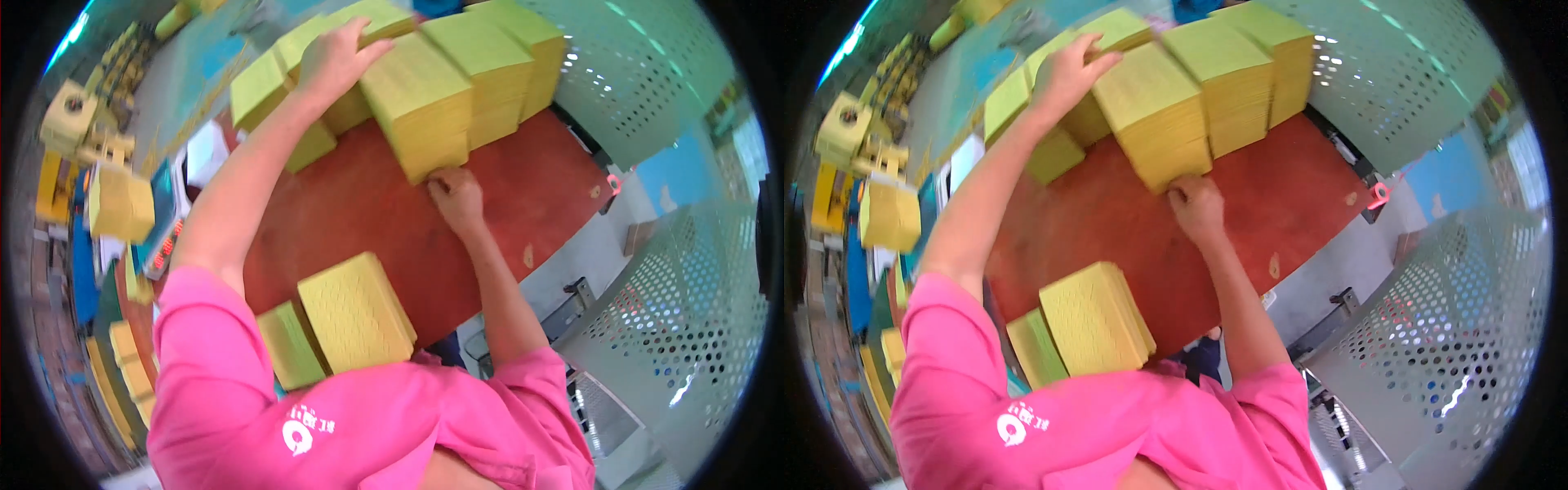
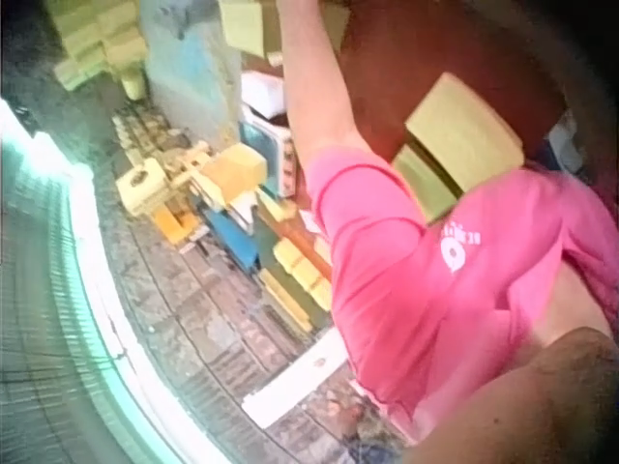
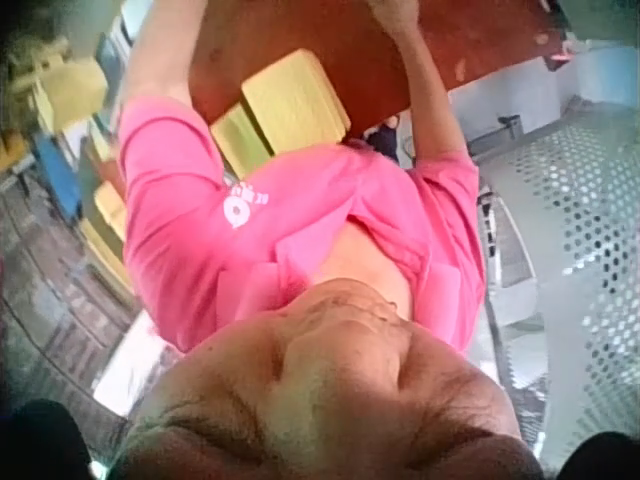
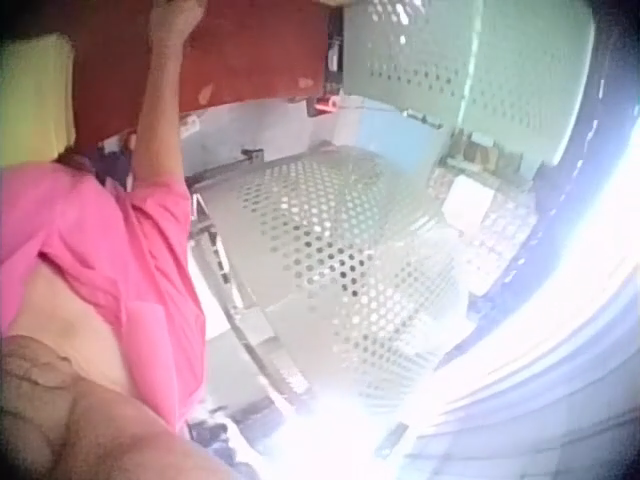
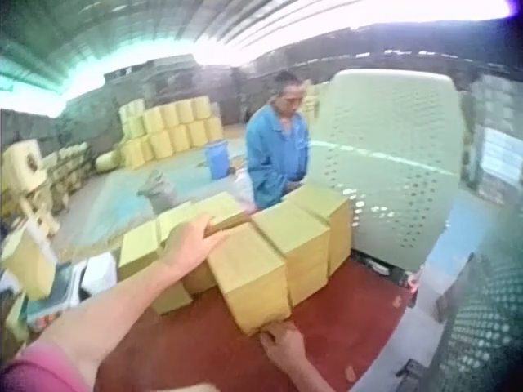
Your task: Weighing bundles of yellow paper on a digital scale and adjusting sheets to reach a target weight.
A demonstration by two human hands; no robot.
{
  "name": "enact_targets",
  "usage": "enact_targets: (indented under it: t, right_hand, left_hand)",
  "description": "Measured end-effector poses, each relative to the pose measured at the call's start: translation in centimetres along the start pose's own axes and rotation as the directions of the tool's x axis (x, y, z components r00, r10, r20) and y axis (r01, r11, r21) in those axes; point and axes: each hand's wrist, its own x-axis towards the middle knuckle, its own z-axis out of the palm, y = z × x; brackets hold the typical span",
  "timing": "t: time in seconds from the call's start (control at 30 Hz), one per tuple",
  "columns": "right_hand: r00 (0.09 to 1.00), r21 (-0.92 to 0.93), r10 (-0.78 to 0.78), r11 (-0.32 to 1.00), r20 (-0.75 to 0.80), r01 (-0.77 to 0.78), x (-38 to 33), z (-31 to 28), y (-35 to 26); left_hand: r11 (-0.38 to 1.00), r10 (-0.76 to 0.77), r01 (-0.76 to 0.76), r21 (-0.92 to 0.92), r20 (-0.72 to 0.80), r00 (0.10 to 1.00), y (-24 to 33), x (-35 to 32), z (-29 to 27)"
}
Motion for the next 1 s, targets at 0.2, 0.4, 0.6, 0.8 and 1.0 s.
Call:
enact_targets:
  t: [0.2, 0.4, 0.6, 0.8, 1.0]
  right_hand:
    - [0.948, 0.176, 0.238, 0.945, 0.209, -0.276, -4.2, -3.5, -3.2]
    - [0.819, 0.463, 0.336, 0.696, 0.466, -0.549, -12.0, -6.7, -11.5]
    - [0.73, 0.529, 0.326, 0.523, 0.6, -0.668, -15.4, -4.5, -16.4]
    - [0.657, 0.495, 0.33, 0.456, 0.677, -0.739, -13.6, -3.7, -13.4]
    - [0.805, 0.423, 0.234, 0.752, 0.545, -0.506, -14.0, -5.6, -14.9]
  left_hand:
    - [0.879, -0.186, 0.215, -0.425, 0.109, 0.977, 0.5, -14.7, -7.9]
    - [0.333, -0.663, 0.64, -0.692, 0.31, 0.681, 5.4, -34.0, -11.4]
    - [-0.054, -0.757, 0.57, -0.82, 0.406, 0.512, 13.7, -39.8, -6.8]
    - [0.05, -0.848, 0.647, -0.761, 0.31, 0.43, 14.5, -38.3, -4.1]
    - [-0.016, -0.87, 0.566, -0.824, 0.29, 0.398, 16.2, -38.9, -5.7]
